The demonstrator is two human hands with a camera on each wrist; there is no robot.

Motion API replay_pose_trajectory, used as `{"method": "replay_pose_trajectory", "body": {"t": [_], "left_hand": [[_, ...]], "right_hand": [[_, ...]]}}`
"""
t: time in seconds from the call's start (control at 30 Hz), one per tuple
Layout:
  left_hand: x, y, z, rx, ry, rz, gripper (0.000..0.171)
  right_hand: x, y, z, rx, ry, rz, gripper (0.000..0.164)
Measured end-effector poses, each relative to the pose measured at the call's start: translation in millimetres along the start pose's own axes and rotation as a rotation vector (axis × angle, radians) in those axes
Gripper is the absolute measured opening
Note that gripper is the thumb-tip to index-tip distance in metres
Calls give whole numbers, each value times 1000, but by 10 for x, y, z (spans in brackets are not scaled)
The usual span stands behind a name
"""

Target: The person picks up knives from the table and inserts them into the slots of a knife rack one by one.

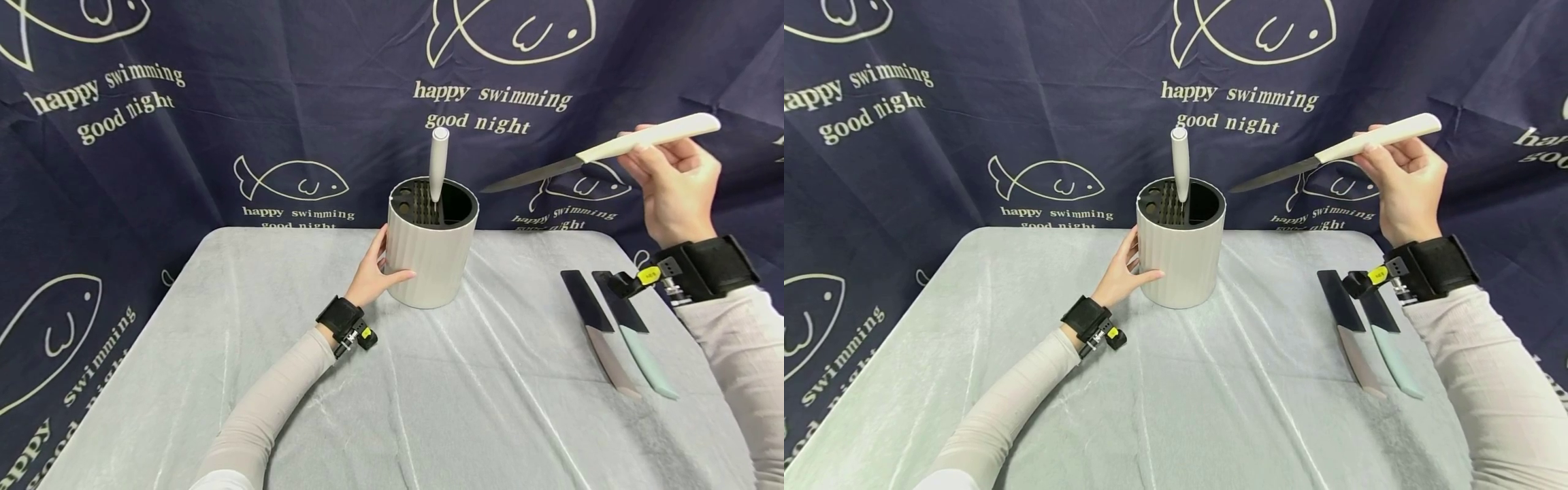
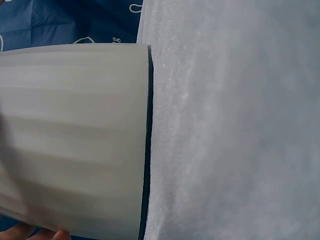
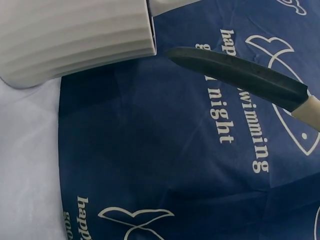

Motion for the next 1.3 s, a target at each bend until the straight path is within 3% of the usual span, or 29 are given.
{"method": "replay_pose_trajectory", "body": {"t": [0.77, 1.3], "left_hand": [[6, 13, 10, -6, -1, -3, 101], [6, 15, 18, 0, -1, -1, 103]], "right_hand": [[-245, 40, 200, -79, -40, -87, 22], [-399, 84, 345, -56, 49, -136, 21]]}}
Point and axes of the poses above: each hand's wrist, its own y-axis away from the middle knuckle, its own x-axis out of the back of the hand, z = x × y, the point moved 2 cm from there along -y, towards the middle knuckle, and after that the axes turned 1 degree about z, right-handed, at the moved point
